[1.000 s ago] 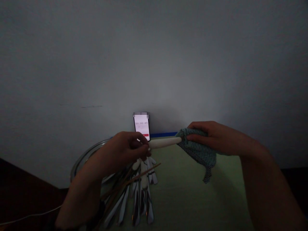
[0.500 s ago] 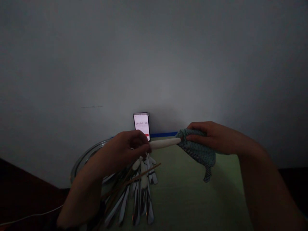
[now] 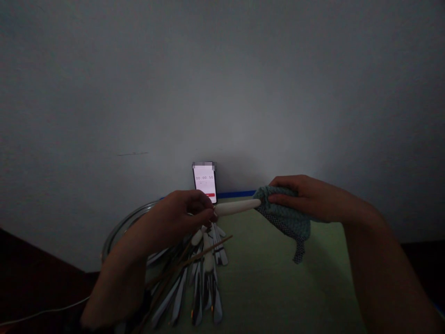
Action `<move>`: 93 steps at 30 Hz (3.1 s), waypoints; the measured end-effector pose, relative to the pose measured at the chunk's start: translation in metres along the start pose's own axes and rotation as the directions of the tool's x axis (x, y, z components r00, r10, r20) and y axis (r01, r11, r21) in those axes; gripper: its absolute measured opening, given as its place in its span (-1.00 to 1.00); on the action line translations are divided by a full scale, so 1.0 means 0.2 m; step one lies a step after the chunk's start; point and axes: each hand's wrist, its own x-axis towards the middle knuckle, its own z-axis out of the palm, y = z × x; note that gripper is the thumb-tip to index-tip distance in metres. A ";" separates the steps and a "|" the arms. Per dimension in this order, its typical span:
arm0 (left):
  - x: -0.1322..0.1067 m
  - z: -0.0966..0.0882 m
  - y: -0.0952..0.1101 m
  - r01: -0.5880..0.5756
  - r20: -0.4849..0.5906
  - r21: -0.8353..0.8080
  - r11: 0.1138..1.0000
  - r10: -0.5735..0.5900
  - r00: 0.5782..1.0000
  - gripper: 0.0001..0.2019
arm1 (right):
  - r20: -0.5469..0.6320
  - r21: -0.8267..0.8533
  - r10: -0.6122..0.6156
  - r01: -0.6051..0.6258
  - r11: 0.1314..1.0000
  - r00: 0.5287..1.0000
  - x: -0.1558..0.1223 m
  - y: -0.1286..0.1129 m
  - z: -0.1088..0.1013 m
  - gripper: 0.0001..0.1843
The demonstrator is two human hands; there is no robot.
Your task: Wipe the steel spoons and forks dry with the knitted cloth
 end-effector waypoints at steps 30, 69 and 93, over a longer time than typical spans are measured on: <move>0.00 0.00 -0.01 -0.047 0.111 -0.082 0.996 0.056 0.992 -0.91 | 0.037 -0.028 0.011 -0.010 1.000 0.999 0.01 0.03 0.00 -0.67; 0.02 0.14 0.11 -0.195 0.169 0.141 0.971 0.171 0.971 -0.61 | 0.125 0.034 -0.102 0.098 0.995 0.987 0.07 -0.12 0.09 -0.72; 0.02 0.07 0.02 -0.209 0.072 -0.024 0.978 0.210 0.975 -0.67 | -0.120 0.187 -0.040 0.063 0.980 0.992 0.08 -0.02 0.05 -0.65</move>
